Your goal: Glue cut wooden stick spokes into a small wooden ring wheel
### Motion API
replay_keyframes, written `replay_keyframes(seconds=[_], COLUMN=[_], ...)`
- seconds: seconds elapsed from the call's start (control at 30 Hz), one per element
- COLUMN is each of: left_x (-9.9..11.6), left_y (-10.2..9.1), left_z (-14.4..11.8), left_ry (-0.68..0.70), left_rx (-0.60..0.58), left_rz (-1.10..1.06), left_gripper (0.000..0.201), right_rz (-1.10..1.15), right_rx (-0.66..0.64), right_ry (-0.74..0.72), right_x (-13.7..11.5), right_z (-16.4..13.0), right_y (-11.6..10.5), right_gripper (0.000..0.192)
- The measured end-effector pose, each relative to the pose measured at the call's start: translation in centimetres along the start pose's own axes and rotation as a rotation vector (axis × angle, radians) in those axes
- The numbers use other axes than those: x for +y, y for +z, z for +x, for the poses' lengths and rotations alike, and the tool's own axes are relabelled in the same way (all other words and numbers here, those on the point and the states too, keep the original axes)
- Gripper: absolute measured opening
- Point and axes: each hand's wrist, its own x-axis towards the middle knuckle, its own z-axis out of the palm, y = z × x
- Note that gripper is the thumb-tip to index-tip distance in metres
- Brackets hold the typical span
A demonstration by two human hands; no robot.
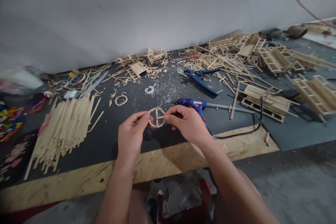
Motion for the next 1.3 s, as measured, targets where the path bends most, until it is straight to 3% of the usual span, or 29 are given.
replay_keyframes(seconds=[0.3, 0.6, 0.87, 1.0, 1.07, 1.2, 1.3], left_x=[-0.7, -2.2, -4.2, -3.0, -1.9, -0.1, 0.5], left_y=[-0.5, -5.5, -8.2, -8.3, -7.4, -4.4, -2.8], left_z=[0.8, 3.8, 5.8, 5.1, 3.9, 0.7, -0.7], left_ry=[-0.074, -0.118, -0.1, 0.121, 0.196, 0.23, 0.261], left_rx=[0.008, 0.193, 0.271, 0.367, 0.308, -0.104, -0.296], left_rz=[-0.094, -0.095, 0.272, 0.591, 0.636, 0.382, 0.327], left_gripper=[0.019, 0.023, 0.021, 0.022, 0.025, 0.024, 0.017], right_rz=[-0.047, -0.021, -0.009, 0.001, -0.017, -0.023, -0.011], right_rx=[0.03, 0.051, 0.007, -0.026, -0.04, -0.096, -0.139], right_ry=[-0.031, -0.028, -0.005, 0.01, 0.026, 0.036, 0.031], right_x=[0.3, 0.3, 0.0, -0.1, -0.2, -0.4, -0.5], right_z=[0.0, -0.3, -0.7, -0.7, -0.8, -0.8, -0.7], right_y=[0.0, -0.2, 0.3, 0.8, 1.1, 1.9, 2.3], right_gripper=[0.021, 0.021, 0.021, 0.019, 0.019, 0.017, 0.016])
